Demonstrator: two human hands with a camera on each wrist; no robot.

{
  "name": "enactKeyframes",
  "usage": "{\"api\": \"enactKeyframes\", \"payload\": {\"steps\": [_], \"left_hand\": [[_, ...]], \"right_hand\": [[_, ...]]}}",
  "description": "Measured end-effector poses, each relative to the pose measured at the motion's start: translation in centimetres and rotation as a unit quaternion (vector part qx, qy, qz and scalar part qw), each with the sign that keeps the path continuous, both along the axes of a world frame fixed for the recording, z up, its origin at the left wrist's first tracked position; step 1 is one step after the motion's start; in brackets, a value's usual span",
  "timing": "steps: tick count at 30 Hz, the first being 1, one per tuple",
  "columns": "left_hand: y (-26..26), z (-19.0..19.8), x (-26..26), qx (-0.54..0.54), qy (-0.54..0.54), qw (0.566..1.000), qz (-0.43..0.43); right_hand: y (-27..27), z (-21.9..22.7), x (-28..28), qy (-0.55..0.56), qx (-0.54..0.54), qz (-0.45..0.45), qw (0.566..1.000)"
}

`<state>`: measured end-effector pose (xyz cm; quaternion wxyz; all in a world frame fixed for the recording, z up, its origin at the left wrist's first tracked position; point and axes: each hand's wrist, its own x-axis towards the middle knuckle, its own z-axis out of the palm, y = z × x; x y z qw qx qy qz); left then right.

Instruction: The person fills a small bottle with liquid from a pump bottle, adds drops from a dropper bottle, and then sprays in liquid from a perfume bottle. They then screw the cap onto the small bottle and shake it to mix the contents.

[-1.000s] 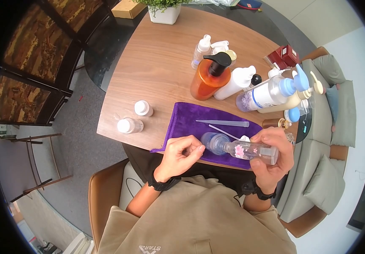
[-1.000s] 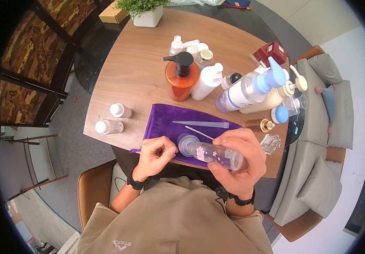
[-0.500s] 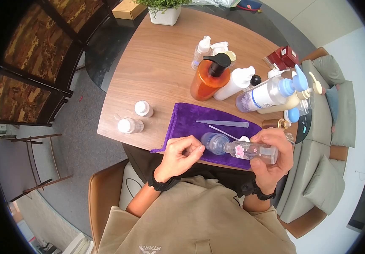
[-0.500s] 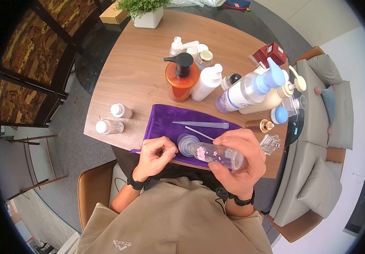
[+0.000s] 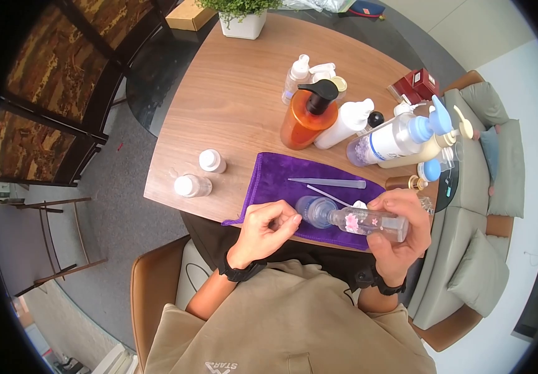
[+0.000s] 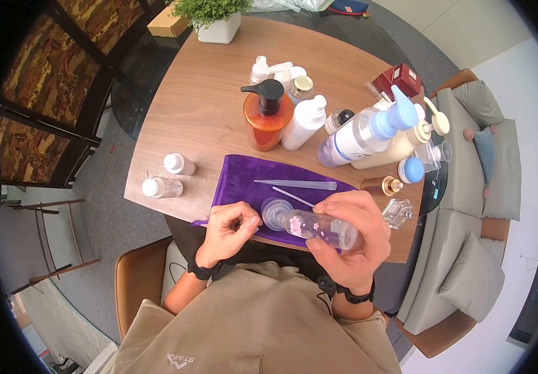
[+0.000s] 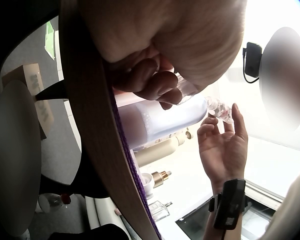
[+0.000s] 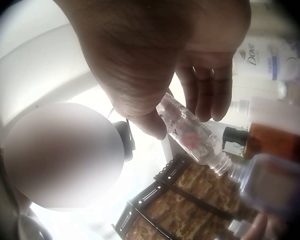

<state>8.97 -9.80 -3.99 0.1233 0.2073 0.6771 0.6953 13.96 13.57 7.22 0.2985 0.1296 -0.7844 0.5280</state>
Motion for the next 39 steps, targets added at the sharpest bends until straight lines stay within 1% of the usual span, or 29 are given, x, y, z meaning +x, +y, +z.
{"api": "enactKeyframes", "payload": {"steps": [8,11,17,19,24,39], "left_hand": [[-0.04,-0.01,-0.02,0.001,0.002,1.0,0.001],[-0.26,0.03,-0.06,-0.012,0.0,1.0,-0.016],[-0.01,0.05,0.01,0.002,0.005,1.0,0.002],[-0.17,0.06,-0.01,-0.013,0.006,1.0,-0.011],[-0.2,0.1,-0.07,-0.014,0.004,1.0,-0.011],[-0.18,0.1,0.01,-0.015,0.011,1.0,-0.011]], "right_hand": [[0.11,0.03,0.08,0.001,-0.004,0.001,1.0],[-0.06,0.06,0.1,-0.002,-0.009,0.0,1.0],[0.1,-0.02,0.25,-0.01,-0.016,0.004,1.0],[0.12,-0.07,0.25,-0.005,-0.011,0.009,1.0],[0.03,-0.09,0.52,-0.024,-0.038,0.007,0.999],[0.28,-0.44,0.27,-0.021,-0.024,0.011,0.999]]}}
